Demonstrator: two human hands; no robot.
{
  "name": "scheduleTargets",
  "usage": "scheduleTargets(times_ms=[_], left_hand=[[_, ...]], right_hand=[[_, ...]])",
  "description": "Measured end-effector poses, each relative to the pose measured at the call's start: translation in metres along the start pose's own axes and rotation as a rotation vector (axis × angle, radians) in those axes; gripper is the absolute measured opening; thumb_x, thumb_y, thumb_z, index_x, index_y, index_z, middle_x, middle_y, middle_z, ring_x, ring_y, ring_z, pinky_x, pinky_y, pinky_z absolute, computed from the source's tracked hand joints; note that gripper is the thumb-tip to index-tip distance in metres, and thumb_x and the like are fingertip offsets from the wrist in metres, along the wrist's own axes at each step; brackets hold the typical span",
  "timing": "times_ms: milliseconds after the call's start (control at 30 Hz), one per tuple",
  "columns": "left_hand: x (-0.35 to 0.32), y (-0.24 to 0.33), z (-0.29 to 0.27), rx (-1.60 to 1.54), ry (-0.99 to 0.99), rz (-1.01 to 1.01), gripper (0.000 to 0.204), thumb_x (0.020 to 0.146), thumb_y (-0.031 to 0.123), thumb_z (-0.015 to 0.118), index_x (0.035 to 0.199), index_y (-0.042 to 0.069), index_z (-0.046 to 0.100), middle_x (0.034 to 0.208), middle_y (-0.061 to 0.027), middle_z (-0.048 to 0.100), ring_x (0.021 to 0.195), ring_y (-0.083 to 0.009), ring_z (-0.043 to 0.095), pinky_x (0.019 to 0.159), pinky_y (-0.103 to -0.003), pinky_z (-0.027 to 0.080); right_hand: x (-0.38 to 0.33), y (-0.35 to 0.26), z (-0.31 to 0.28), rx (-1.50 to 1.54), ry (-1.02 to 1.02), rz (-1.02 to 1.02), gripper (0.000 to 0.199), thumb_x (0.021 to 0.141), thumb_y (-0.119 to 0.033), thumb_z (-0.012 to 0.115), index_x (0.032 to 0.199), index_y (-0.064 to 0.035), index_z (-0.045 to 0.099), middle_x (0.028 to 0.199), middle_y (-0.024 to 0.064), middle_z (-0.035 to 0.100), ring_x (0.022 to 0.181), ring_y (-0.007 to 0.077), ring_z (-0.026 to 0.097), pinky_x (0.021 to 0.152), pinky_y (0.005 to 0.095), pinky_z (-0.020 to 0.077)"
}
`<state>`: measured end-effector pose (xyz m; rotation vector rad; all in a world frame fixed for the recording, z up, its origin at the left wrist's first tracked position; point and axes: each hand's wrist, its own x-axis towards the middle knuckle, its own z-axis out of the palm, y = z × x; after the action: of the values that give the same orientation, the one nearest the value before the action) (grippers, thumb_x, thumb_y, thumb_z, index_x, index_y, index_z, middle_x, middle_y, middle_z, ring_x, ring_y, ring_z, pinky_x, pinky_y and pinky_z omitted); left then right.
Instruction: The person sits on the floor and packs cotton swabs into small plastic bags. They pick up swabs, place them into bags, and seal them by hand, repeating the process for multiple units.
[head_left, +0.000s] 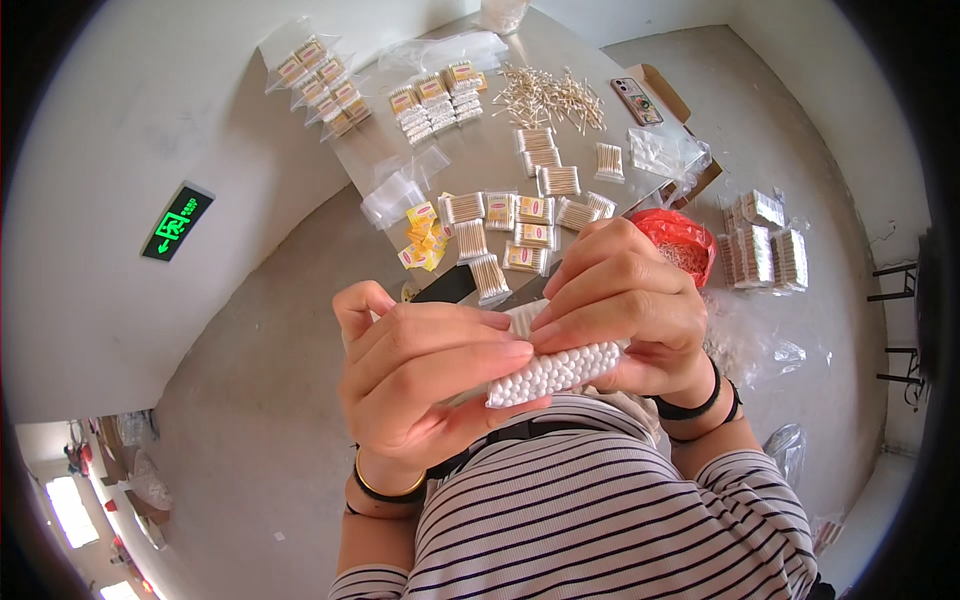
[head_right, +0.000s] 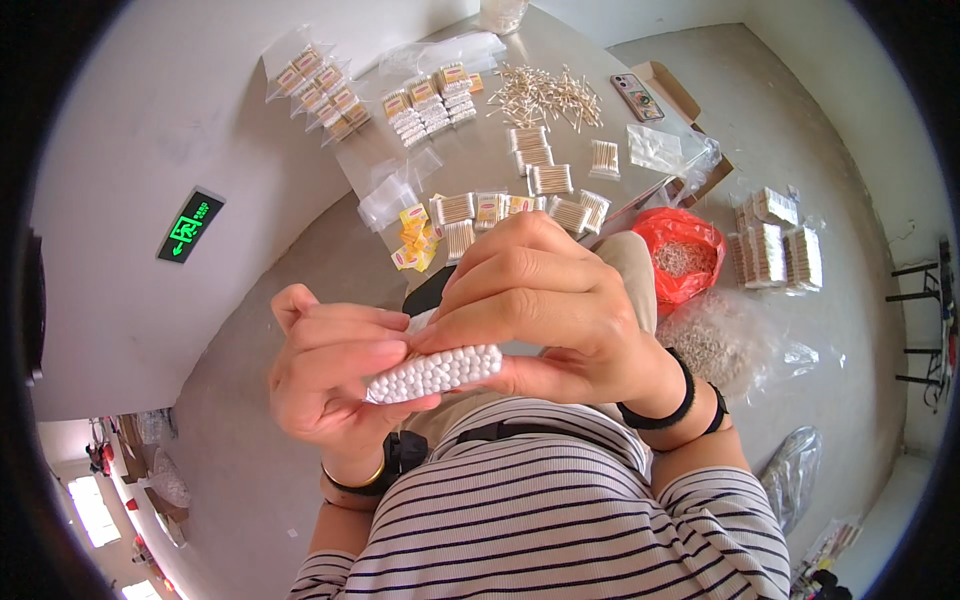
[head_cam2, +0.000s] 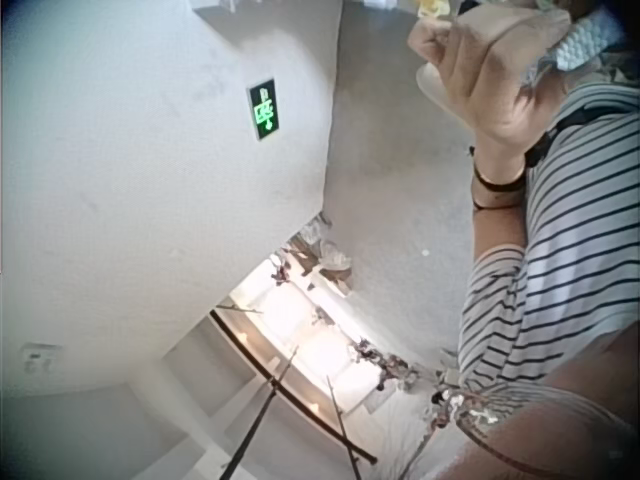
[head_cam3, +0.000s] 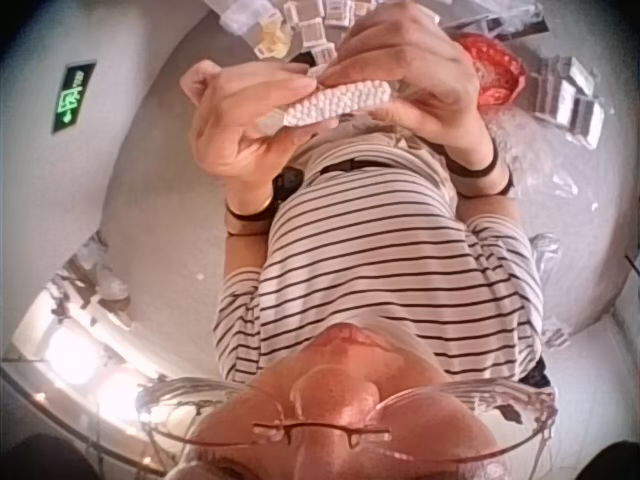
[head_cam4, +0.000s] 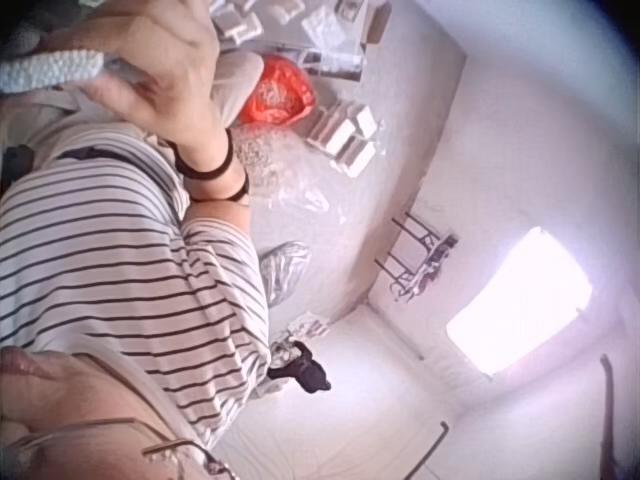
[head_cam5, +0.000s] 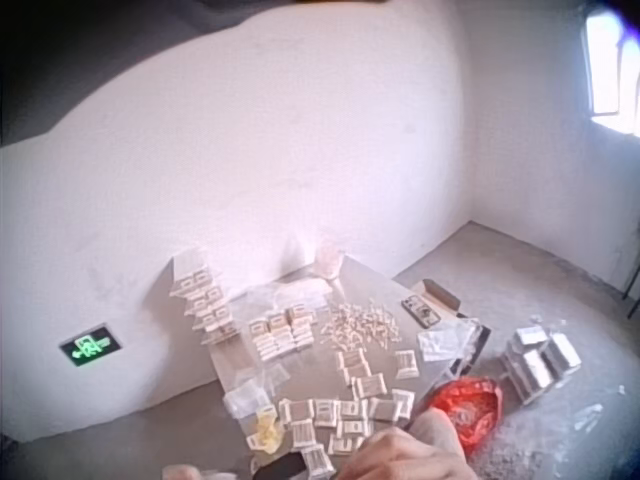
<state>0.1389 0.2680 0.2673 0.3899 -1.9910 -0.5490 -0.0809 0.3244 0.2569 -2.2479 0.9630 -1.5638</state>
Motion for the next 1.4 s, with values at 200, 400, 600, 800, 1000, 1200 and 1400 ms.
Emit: scheduleTargets(times_ms=[200, 400, 600, 800, 1000, 1200, 1400], left_hand=[[0.0, -0.005, -0.002, 0.001, -0.021, 0.034, 0.028, 0.076, 0.025, 0.087, 0.101, 0.018, 0.077, 0.091, 0.0061, 0.075, 0.082, -0.0112, 0.071, 0.087, -0.032, 0.033], [-0.001, -0.007, -0.005, 0.019, -0.04, 0.029, 0.025, 0.078, 0.023, 0.086, 0.1, 0.018, 0.076, 0.092, 0.005, 0.074, 0.083, -0.0139, 0.069, 0.092, -0.033, 0.035], [-0.004, -0.002, 0.0, 0.049, 0.028, 0.003, 0.029, 0.077, 0.021, 0.088, 0.101, 0.018, 0.072, 0.095, 0.0047, 0.073, 0.084, -0.0156, 0.066, 0.093, -0.034, 0.036], [-0.006, -0.003, 0.003, 0.037, 0.051, 0.019, 0.039, 0.078, 0.016, 0.088, 0.109, 0.017, 0.064, 0.096, 0.0032, 0.074, 0.081, -0.0142, 0.068, 0.092, -0.034, 0.035], [-0.01, -0.003, 0.0, -0.03, 0.046, -0.021, 0.042, 0.076, 0.012, 0.088, 0.109, 0.016, 0.063, 0.096, 0.0021, 0.074, 0.081, -0.0119, 0.069, 0.09, -0.034, 0.034], [-0.002, 0.004, -0.002, -0.067, 0.031, -0.091, 0.04, 0.072, 0.016, 0.092, 0.105, 0.016, 0.07, 0.095, 0.0029, 0.071, 0.083, -0.0121, 0.066, 0.087, -0.034, 0.033], [-0.002, 0.007, -0.004, -0.022, 0.021, -0.068, 0.034, 0.066, 0.023, 0.095, 0.094, 0.018, 0.076, 0.091, 0.004, 0.07, 0.081, -0.0107, 0.065, 0.084, -0.031, 0.033]], right_hand=[[0.003, -0.001, -0.001, 0.024, -0.003, 0.011, 0.023, 0.087, -0.021, 0.076, 0.104, -0.0058, 0.078, 0.097, 0.0055, 0.07, 0.093, 0.0251, 0.063, 0.083, 0.037, 0.0501], [0.003, -0.002, -0.002, 0.012, 0.006, 0.03, 0.023, 0.086, -0.021, 0.077, 0.103, -0.0063, 0.079, 0.096, 0.0049, 0.07, 0.092, 0.0246, 0.064, 0.084, 0.0373, 0.05], [0.002, 0.004, -0.001, -0.015, 0.004, 0.003, 0.031, 0.09, -0.034, 0.076, 0.099, -0.0048, 0.078, 0.096, 0.0054, 0.073, 0.092, 0.0248, 0.064, 0.078, 0.0373, 0.05], [0.003, 0.004, 0.0, 0.045, 0.016, 0.045, 0.033, 0.088, -0.034, 0.078, 0.098, -0.0027, 0.077, 0.096, 0.007, 0.073, 0.09, 0.0254, 0.065, 0.078, 0.0375, 0.0503], [0.006, -0.002, 0.001, 0.094, 0.033, 0.078, 0.026, 0.082, -0.022, 0.083, 0.101, -0.0047, 0.078, 0.093, 0.0053, 0.072, 0.09, 0.0236, 0.065, 0.082, 0.0363, 0.0494], [0.006, -0.001, 0.003, 0.059, 0.014, 0.027, 0.029, 0.088, -0.031, 0.08, 0.1, -0.0047, 0.079, 0.097, 0.0046, 0.074, 0.09, 0.0229, 0.064, 0.078, 0.0351, 0.051], [0.007, -0.001, 0.004, 0.006, 0.007, -0.035, 0.023, 0.09, -0.026, 0.078, 0.102, -0.0059, 0.08, 0.098, 0.0035, 0.074, 0.091, 0.0217, 0.064, 0.078, 0.0345, 0.0512]])
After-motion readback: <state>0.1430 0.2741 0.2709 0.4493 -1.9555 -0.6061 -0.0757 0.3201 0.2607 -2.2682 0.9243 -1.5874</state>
